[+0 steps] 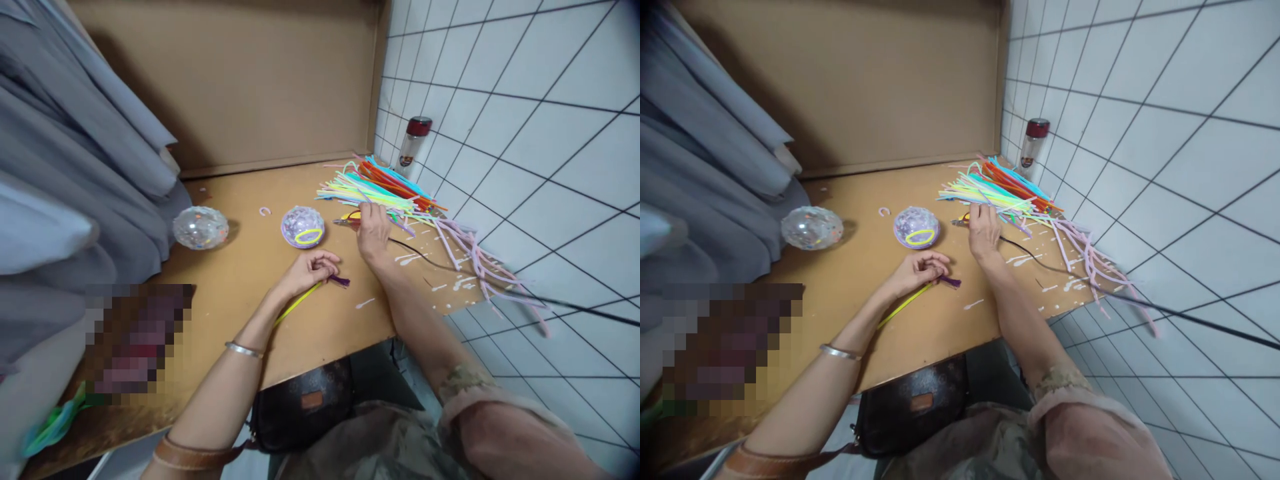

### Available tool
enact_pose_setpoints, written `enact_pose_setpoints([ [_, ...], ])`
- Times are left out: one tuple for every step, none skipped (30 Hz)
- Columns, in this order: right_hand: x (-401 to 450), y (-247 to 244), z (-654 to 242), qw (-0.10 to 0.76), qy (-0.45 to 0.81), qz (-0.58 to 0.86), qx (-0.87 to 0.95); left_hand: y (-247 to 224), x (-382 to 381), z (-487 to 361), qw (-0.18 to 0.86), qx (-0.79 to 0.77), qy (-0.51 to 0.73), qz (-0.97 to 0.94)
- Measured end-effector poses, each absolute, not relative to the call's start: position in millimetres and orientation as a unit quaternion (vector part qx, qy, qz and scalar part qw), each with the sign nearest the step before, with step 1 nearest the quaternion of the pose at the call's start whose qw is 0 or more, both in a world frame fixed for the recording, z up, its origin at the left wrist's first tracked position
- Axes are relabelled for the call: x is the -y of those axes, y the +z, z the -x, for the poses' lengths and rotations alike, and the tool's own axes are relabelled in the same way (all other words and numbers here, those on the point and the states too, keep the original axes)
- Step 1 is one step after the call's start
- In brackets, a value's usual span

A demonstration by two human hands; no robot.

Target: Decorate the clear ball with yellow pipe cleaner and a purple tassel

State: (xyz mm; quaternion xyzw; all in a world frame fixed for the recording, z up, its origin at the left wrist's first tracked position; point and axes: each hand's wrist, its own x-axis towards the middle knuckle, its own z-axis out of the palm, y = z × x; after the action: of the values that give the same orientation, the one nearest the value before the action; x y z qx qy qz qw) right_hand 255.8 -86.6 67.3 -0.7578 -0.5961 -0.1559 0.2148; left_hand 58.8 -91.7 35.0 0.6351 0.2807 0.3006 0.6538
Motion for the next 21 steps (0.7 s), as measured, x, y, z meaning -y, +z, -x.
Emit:
enact_pose_setpoints([
  [86.5, 67.5, -256.2, 0.226, -0.157, 0.756, 0.595, 34.6, 91.2, -58.9, 0.653, -0.281, 0.299, -0.636],
  [86.5, 67.2, -256.5, 0.233, -0.156, 0.753, 0.595, 34.1, 90.7, -59.1, 0.652, -0.281, 0.297, -0.638],
  [86.5, 66.8, -256.7, 0.237, -0.155, 0.751, 0.596, 33.4, 90.3, -59.5, 0.650, -0.283, 0.296, -0.640],
  [86.6, 66.3, -256.5, 0.238, -0.153, 0.750, 0.598, 32.6, 89.8, -59.9, 0.649, -0.284, 0.296, -0.641],
  [87.0, 65.9, -255.9, 0.237, -0.151, 0.749, 0.600, 31.8, 89.3, -60.3, 0.648, -0.286, 0.296, -0.641],
  [87.7, 65.7, -254.8, 0.235, -0.149, 0.748, 0.602, 31.0, 88.7, -60.7, 0.649, -0.287, 0.296, -0.639],
  [88.7, 65.8, -253.1, 0.232, -0.146, 0.746, 0.606, 30.4, 88.0, -60.9, 0.653, -0.286, 0.295, -0.636],
  [90.0, 66.2, -250.7, 0.230, -0.140, 0.744, 0.612, 29.8, 87.2, -60.9, 0.657, -0.286, 0.295, -0.632],
  [91.6, 66.9, -247.8, 0.228, -0.130, 0.740, 0.619, 29.4, 86.3, -60.7, 0.662, -0.285, 0.293, -0.629],
  [93.4, 67.7, -244.5, 0.225, -0.117, 0.735, 0.628, 29.2, 85.4, -60.3, 0.665, -0.285, 0.290, -0.626],
  [95.2, 68.6, -241.0, 0.220, -0.099, 0.730, 0.639, 29.1, 84.5, -59.8, 0.665, -0.287, 0.291, -0.624],
  [96.9, 69.3, -237.5, 0.213, -0.077, 0.726, 0.649, 29.1, 83.7, -59.0, 0.664, -0.290, 0.287, -0.627],
  [98.5, 70.0, -234.3, 0.201, -0.052, 0.723, 0.659, 29.4, 83.1, -58.3, 0.659, -0.292, 0.287, -0.631],
  [99.7, 70.5, -231.6, 0.186, -0.025, 0.721, 0.667, 29.9, 82.7, -57.6, 0.654, -0.293, 0.289, -0.635],
  [100.7, 70.9, -229.5, 0.171, -0.001, 0.718, 0.675, 30.5, 82.5, -57.0, 0.650, -0.295, 0.289, -0.638],
  [101.3, 71.3, -228.1, 0.157, 0.018, 0.714, 0.681, 31.3, 82.6, -56.5, 0.649, -0.295, 0.284, -0.641],
  [101.6, 71.5, -227.3, 0.148, 0.029, 0.712, 0.686, 32.0, 82.8, -56.3, 0.648, -0.295, 0.280, -0.644],
  [101.7, 71.6, -227.1, 0.143, 0.029, 0.713, 0.686, 32.7, 83.2, -56.4, 0.648, -0.296, 0.277, -0.645],
  [101.6, 71.5, -227.3, 0.140, 0.021, 0.718, 0.681, 33.2, 83.6, -56.6, 0.648, -0.296, 0.275, -0.646],
  [101.4, 71.3, -227.8, 0.136, 0.008, 0.729, 0.671, 33.3, 83.9, -56.9, 0.646, -0.298, 0.276, -0.647],
  [101.0, 71.0, -228.4, 0.129, -0.006, 0.741, 0.659, 33.2, 84.0, -57.1, 0.642, -0.300, 0.277, -0.648],
])
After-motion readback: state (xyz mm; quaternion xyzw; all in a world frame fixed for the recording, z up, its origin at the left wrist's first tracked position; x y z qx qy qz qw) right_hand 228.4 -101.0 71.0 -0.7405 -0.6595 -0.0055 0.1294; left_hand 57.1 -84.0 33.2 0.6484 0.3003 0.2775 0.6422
